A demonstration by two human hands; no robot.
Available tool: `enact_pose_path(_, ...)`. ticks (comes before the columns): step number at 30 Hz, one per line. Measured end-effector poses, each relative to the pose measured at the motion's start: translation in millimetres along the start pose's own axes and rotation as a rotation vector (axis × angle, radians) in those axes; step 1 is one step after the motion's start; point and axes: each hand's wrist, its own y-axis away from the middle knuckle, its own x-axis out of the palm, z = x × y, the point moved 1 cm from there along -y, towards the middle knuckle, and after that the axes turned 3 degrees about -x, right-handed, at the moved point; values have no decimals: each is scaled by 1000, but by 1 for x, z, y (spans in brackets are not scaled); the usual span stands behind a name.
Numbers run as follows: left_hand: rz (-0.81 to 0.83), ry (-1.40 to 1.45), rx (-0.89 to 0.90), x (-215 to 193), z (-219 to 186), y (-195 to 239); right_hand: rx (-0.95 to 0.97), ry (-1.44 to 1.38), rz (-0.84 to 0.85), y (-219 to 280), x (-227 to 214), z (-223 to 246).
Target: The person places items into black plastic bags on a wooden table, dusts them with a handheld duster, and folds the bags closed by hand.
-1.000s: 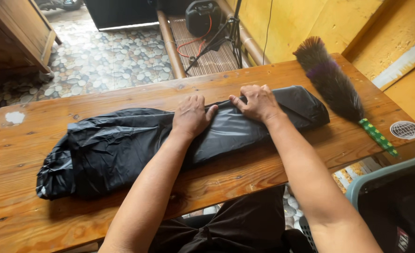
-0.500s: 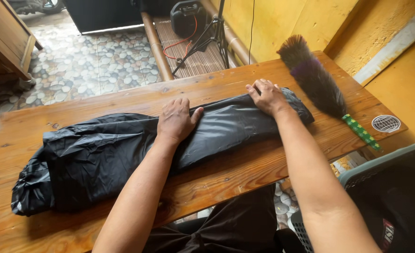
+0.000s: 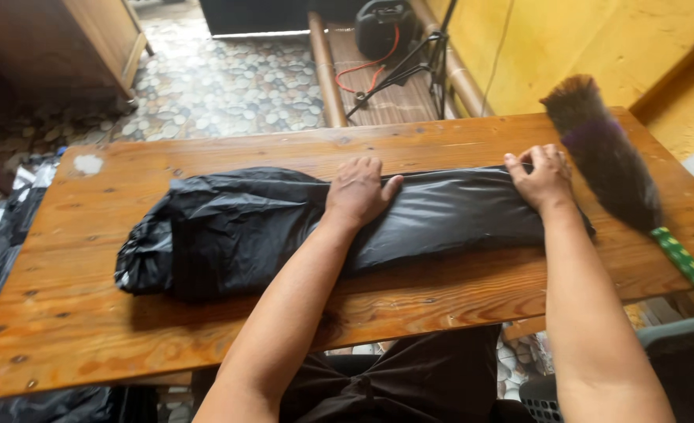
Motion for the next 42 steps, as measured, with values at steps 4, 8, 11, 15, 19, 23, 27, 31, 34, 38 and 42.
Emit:
enact_pose_path(4, -5, -11, -25, 10, 5, -2, -5, 7, -1, 1, -2, 4)
enact_pose_path(8, -108, -8, 13, 12, 4, 1, -12, 32, -37, 10, -10, 20)
enact_pose_path(11, -134, -49, 8, 17, 8, 1, -37, 57, -51, 11, -7, 19)
enact_pose_path(15, -106, -182, 14, 9, 23, 4, -31, 80, -31, 8, -11, 22)
enact_pose_path(19, 99, -291, -3, -54, 54, 40, -44, 66, -31, 11, -9, 19)
enact_pose_path(23, 206, -293, -214, -123, 95, 75, -30, 56, -34, 9, -8, 17)
enact_pose_path(27, 22, -187, -225, -122, 155, 102, -61, 98, -67, 4, 2, 2)
enact_pose_path(31, -2, -140, -241, -122, 152, 106, -51, 9, -25, -3, -3, -2)
enact_pose_path(34, 62, -80, -295, -128, 148, 107, 18, 90, 134, -10, -25, 30)
enact_pose_path(38, 47, -122, -245, -117, 155, 107, -95, 276, 50, -1, -31, 153)
enact_pose_path(42, -28, -163, -259, -105, 164, 104, -906, -221, -346, 74, -18, 346)
